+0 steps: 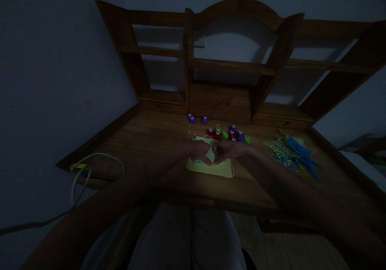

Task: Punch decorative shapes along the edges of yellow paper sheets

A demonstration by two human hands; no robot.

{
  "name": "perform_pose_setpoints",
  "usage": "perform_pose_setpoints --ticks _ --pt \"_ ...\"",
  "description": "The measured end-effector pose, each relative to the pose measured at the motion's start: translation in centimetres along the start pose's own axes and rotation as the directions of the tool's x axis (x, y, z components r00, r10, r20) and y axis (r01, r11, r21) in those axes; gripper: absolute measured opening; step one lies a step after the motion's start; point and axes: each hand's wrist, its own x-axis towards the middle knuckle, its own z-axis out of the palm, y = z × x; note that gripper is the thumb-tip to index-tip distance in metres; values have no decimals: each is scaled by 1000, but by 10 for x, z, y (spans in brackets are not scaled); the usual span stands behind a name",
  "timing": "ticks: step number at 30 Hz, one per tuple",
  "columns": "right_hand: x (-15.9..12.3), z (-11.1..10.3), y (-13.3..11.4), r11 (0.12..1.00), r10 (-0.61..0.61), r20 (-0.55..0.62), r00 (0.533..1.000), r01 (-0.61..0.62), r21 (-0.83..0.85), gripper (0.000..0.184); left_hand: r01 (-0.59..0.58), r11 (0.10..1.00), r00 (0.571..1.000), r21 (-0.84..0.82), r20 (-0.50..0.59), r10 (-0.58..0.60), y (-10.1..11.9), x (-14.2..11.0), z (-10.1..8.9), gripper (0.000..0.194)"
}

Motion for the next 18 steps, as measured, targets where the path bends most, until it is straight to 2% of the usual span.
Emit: perform_pose_setpoints --ticks 8,14,18 --pt "-1 -10 2 993 97 68 993 -92 -73 41 -70 998 992 9 105 69 -19 -4 -6 42" --pt "-3 -16 8 998 41 126 991 -34 -53 41 -181 981 974 -66 129 188 -29 -15 -9 37" --pt "-6 -20 11 999 50 161 986 -47 -18 43 -237 959 960 -154 115 256 -36 -21 -6 35"
